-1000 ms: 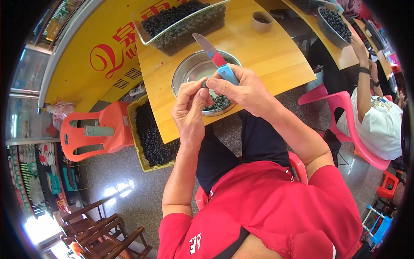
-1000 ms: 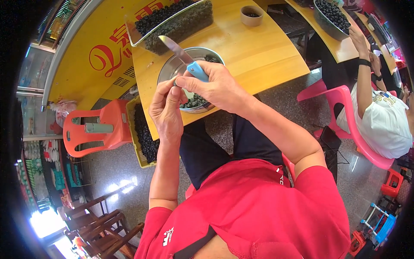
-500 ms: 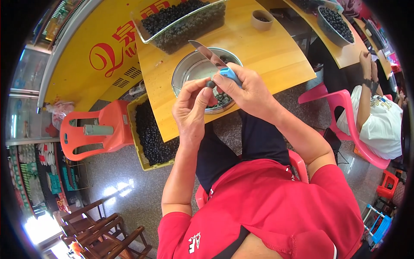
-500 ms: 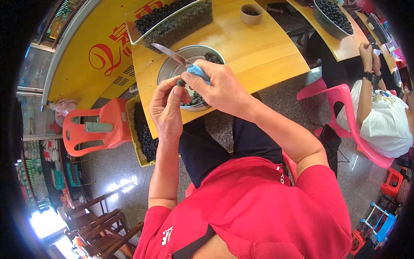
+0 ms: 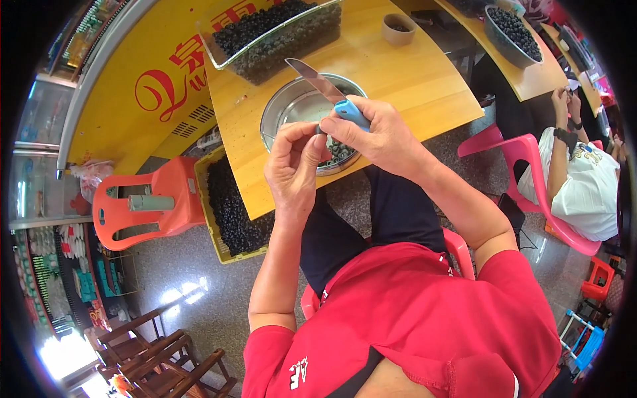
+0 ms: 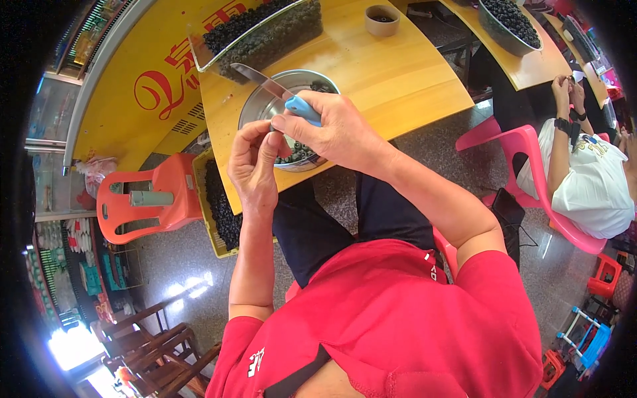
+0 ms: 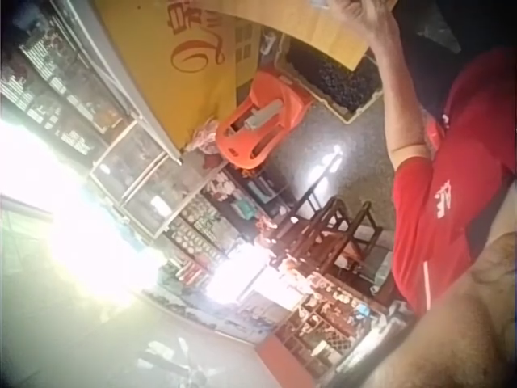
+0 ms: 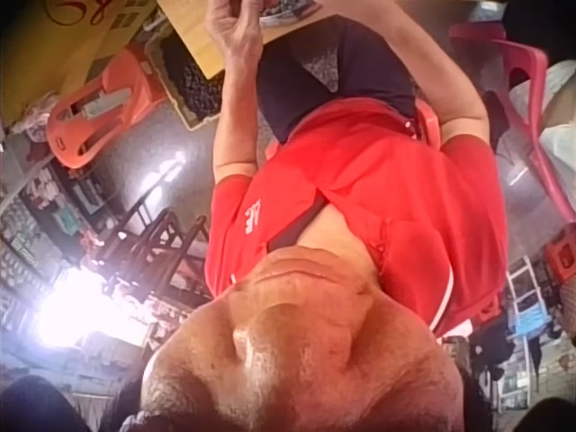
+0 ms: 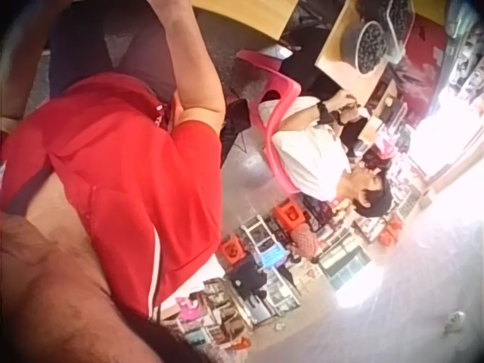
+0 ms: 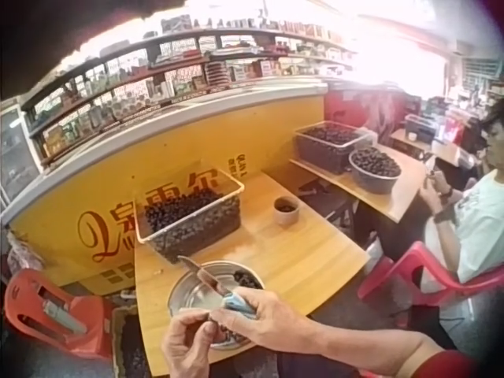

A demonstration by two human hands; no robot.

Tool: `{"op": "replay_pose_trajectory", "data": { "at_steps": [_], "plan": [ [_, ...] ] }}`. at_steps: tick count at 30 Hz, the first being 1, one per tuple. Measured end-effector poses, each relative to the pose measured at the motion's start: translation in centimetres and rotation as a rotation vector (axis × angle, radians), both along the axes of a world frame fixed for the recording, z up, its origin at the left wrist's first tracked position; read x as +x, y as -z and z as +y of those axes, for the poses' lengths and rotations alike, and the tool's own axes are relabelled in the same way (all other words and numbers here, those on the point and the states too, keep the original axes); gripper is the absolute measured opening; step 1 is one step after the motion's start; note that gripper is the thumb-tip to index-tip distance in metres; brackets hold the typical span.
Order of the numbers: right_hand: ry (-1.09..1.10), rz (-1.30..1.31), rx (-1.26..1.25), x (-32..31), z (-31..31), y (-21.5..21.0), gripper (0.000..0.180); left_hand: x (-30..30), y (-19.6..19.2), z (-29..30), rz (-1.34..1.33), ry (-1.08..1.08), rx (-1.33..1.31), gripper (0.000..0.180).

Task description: Removing pits from small dark fruits using a small knife.

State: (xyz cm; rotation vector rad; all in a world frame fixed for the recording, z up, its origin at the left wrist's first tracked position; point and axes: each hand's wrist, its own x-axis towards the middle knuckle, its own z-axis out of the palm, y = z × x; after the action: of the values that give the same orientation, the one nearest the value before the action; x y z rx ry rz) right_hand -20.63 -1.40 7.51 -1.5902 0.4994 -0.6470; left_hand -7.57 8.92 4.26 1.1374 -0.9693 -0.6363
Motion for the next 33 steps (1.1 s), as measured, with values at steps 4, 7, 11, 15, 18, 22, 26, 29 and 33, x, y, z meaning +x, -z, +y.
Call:
{"op": "replay_pose_trajectory", "data": {
  "at_steps": [4,7,11,15,18,22,26,29,33],
  "plan": [
    [0.025,-0.017,0.015,0.2,-0.1,0.0,0.023,-0.1,0.2,-0.1,0.036,0.015,-0.009,0.016],
    [0.052,0.007,-0.096,0.1,0.2,1.0,0.022,-0.2,0.6,0.0,0.115,0.064,-0.012,0.017],
    [0.127,-0.066,-0.578,0.0,-0.5,1.1,0.017,0.1,0.4,-0.7,0.228,0.036,-0.03,0.016],
    [0.138,-0.023,-0.786,-0.9,-0.6,1.4,0.015,0.1,0.6,-0.6,0.248,0.067,-0.059,0.016],
    [0.143,0.044,-0.842,-1.2,-0.5,1.7,0.015,-0.4,0.2,-0.7,0.247,0.047,-0.071,0.016],
    [0.153,0.072,-0.884,-1.3,-0.6,1.8,0.014,-0.3,0.3,-0.6,0.232,0.056,-0.077,0.015],
    [0.162,0.101,-0.904,-1.4,-0.6,1.8,0.014,-0.1,0.5,-0.5,0.208,0.072,-0.074,0.018],
    [0.157,0.121,-0.914,-1.4,-0.6,1.8,0.014,-0.1,0.5,-0.5,0.216,0.066,-0.09,0.018],
    [0.175,0.144,-0.919,-1.2,-1.2,2.7,0.013,-0.1,0.3,-0.1,0.308,0.122,-0.167,0.017]
  ]
}}
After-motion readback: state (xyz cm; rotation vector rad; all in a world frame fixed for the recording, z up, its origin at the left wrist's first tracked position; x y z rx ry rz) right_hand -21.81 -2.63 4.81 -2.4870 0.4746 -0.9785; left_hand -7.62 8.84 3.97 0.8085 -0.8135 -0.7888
